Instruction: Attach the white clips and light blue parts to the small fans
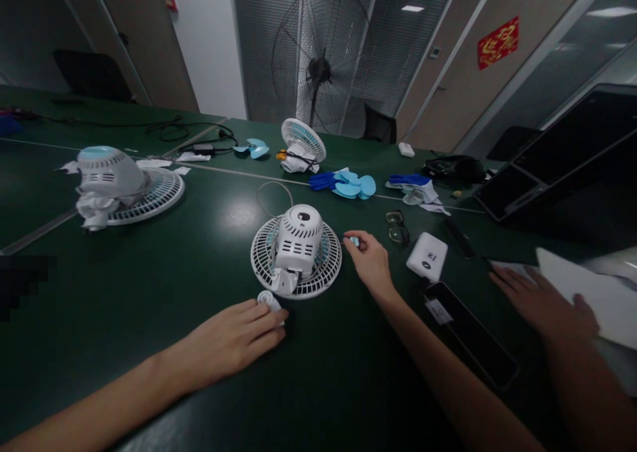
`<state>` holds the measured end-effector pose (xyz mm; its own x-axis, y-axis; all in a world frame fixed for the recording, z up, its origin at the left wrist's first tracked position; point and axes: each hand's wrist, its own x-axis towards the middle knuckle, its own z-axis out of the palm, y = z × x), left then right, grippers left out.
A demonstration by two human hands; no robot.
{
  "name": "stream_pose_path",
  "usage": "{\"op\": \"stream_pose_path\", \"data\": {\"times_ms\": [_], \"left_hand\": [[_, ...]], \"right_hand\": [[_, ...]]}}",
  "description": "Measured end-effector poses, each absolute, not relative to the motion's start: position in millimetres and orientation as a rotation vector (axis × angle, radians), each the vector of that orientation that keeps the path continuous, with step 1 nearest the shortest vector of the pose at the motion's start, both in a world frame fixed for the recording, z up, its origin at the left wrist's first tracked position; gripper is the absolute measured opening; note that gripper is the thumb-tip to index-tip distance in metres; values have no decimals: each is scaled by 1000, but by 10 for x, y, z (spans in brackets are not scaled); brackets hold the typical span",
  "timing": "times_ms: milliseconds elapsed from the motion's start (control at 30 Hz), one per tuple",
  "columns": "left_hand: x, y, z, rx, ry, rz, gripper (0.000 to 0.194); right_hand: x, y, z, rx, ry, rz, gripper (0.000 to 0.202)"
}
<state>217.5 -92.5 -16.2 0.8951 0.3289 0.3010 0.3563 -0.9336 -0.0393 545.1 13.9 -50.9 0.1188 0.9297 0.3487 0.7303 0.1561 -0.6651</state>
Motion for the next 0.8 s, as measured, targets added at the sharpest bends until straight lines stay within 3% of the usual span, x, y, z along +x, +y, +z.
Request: {"op": "stream_pose_path", "data": {"times_ms": [133,267,333,467,700,800], "left_hand": [[2210,-1079,-68,-3137,-355,-383,35],[2292,-1195,-106,-3153,-713,-525,50],[2366,-1201,-153,-3102,-1019,-608,48],[2540,-1190,-218,-3105,-1294,-591,33],[2594,-1213,-184,-3284,-1316,-1073,58],[2600,-1168,-142,-3233,-1340,-1309,47]], "right_hand": [[5286,-189,-434,-1421,-1500,427,40],[4998,-529,-352,-1226,-1488,433,23],[4888,-644,-318,-1095,-1641,418,13],[4814,-700,-274,-879,-1935,397,13],[4888,-589,-303,-841,-2250,209,15],[4855,-593,-330,-933,-2271,152,16]]}}
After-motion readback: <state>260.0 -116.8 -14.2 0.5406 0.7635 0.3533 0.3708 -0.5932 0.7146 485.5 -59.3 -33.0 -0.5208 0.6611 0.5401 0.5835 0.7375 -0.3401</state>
